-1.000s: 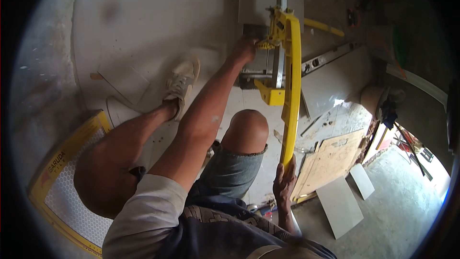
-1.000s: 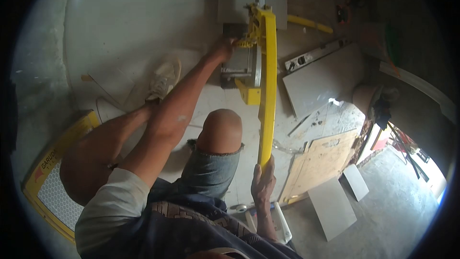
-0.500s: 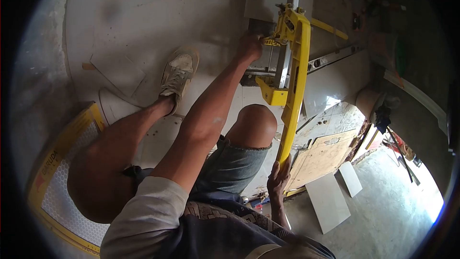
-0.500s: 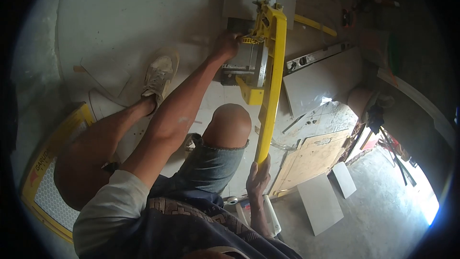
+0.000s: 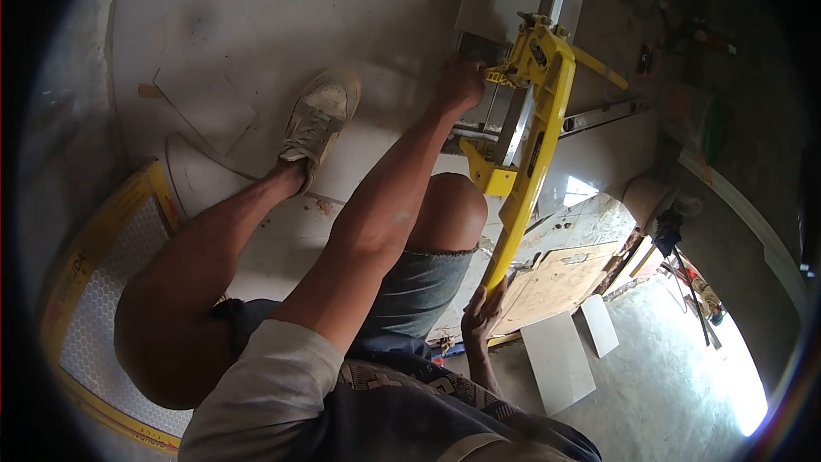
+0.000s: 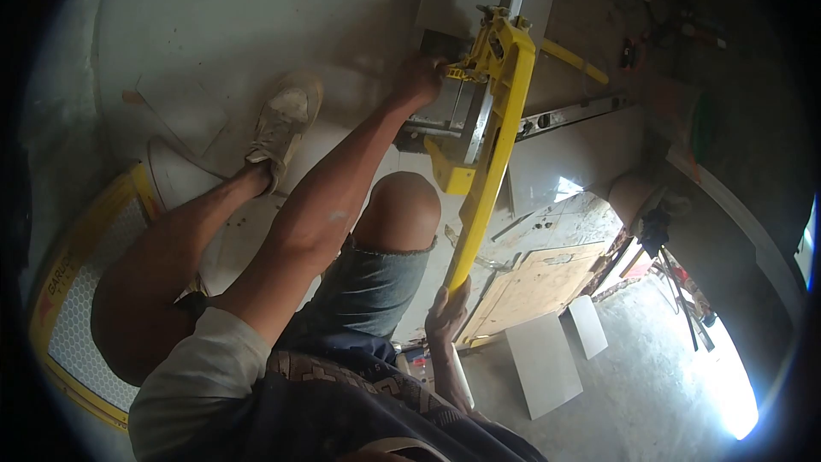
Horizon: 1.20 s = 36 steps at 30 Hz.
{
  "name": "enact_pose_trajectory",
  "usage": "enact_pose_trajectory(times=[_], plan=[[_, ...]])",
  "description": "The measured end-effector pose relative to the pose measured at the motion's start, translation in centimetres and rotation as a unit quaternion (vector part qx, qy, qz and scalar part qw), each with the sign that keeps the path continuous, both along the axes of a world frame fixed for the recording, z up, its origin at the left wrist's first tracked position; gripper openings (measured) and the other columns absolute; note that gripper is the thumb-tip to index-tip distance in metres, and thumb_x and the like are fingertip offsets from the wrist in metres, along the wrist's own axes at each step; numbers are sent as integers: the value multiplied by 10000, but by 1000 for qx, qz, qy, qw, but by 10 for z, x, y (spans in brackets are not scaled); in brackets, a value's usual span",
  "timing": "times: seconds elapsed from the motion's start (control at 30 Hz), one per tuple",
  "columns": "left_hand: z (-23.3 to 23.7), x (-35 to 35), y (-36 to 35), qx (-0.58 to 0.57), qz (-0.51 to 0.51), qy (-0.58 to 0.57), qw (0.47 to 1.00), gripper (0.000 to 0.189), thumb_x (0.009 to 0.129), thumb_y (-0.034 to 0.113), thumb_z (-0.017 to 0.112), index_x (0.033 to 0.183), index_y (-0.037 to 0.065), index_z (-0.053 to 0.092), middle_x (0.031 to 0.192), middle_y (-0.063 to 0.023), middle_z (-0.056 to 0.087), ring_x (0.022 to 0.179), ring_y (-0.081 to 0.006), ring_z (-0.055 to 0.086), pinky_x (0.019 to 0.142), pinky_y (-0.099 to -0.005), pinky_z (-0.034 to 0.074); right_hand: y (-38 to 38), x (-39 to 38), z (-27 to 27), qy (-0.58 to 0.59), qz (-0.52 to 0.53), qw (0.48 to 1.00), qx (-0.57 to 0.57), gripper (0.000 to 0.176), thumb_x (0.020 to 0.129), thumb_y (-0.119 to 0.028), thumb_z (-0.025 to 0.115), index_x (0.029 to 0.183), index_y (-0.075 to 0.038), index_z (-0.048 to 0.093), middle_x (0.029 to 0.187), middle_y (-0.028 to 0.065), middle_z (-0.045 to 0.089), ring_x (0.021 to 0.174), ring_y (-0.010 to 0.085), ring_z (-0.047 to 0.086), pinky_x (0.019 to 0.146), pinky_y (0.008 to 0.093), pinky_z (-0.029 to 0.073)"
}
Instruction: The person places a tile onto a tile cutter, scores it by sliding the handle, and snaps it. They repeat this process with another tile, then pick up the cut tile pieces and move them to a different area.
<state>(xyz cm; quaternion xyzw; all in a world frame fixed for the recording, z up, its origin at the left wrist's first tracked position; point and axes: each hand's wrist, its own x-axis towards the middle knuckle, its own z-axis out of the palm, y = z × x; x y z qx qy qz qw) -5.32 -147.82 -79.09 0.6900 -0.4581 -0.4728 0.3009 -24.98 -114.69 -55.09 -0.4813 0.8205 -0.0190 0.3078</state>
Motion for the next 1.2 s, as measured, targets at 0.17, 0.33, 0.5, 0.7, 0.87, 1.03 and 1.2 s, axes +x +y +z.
enact_pose_trajectory(times=[0.17, 0.33, 0.5, 0.7, 0.87, 1.03, 1.2], plan=[[0, -1, -2, 41, 25, 18, 999, 228, 938, 271, 573, 1076, 156, 713, 1184, -209, 577, 1198, -404, 512, 1058, -526, 375, -2, 2, -1, -21, -31, 999, 28, 570, 1011, -321, 481, 1454, 2, 323, 1046, 285, 622, 808, 402, 660, 706, 466, 516], [-3, 1, -1, 18, 2, 17, 1000, 230, 940, 267, 574, 1105, 171, 702, 1231, -209, 521, 1194, -428, 507, 1028, -525, 409, -8, 8, -2, -2, 18, 999, -27, 587, 1008, -342, 488, 1452, 5, 327, 1040, 279, 624, 796, 398, 658, 705, 457, 518], [-6, -3, 1, 41, 9, 10, 999, 247, 945, 269, 562, 1139, 188, 692, 1224, -205, 513, 1194, -433, 506, 1013, -531, 422, 3, -4, -11, -11, 7, 1000, -19, 595, 1005, -351, 494, 1452, 7, 330, 1085, 280, 617, 839, 394, 654, 736, 452, 516], [4, 0, -2, 52, 29, 0, 998, 261, 944, 266, 556, 1159, 196, 686, 1245, -209, 519, 1198, -433, 504, 1014, -535, 422, -12, 7, -7, -16, 8, 1000, -22, 593, 999, -328, 512, 1448, 14, 331, 1063, 279, 624, 823, 393, 658, 726, 451, 518], [9, 1, -10, 51, 40, -20, 998, 284, 943, 277, 548, 1182, 210, 685, 1176, -218, 588, 1162, -435, 533, 1011, -519, 431, -21, 13, -11, -20, -3, 999, -32, 566, 991, -274, 534, 1442, 10, 343, 1000, 273, 637, 760, 379, 659, 684, 442, 519], [16, 6, -28, 49, 43, -25, 998, 307, 950, 308, 533, 1203, 214, 678, 1040, -222, 685, 1068, -414, 626, 952, -479, 490, -37, 14, -9, -23, 17, 998, -52, 505, 991, -189, 532, 1423, 17, 369, 1016, 267, 631, 751, 353, 661, 663, 426, 513], [8, 9, -18, 42, 22, -6, 999, 292, 952, 320, 538, 1160, 188, 695, 1040, -222, 692, 1037, -408, 641, 925, -474, 507, -32, 18, 5, -41, 2, 997, -60, 484, 986, -164, 537, 1413, 10, 393, 1031, 256, 635, 745, 334, 663, 664, 422, 516]])
